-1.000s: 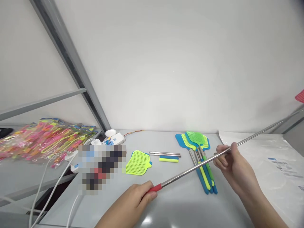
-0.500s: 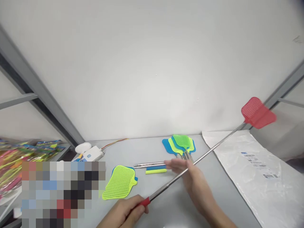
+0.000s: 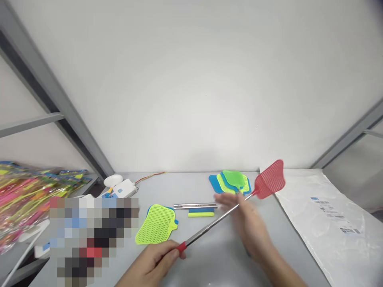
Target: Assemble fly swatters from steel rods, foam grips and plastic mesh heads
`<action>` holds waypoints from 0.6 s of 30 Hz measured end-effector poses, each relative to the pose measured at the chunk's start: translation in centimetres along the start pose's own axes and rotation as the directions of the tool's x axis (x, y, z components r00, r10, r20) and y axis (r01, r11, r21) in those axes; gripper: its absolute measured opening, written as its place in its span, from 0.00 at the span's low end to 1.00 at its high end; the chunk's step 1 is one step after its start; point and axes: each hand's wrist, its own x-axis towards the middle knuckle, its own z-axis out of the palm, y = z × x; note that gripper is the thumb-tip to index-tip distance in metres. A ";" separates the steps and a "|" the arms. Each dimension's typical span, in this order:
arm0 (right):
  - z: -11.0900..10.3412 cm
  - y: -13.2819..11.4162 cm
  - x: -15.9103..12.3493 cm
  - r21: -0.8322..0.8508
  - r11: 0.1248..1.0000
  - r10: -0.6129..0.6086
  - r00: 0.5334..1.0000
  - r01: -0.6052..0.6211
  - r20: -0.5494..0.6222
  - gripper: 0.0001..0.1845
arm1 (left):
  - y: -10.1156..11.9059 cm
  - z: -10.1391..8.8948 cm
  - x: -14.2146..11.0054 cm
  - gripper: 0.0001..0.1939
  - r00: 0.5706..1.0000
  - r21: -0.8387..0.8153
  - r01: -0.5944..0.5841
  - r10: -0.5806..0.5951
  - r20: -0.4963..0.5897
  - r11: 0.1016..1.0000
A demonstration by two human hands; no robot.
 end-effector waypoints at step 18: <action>0.3 -0.5 1.1 -0.013 0.958 -0.277 0.912 0.287 -0.302 0.13 | -1.1 0.7 -2.8 0.26 0.993 -0.343 0.084 -0.049 0.108 0.936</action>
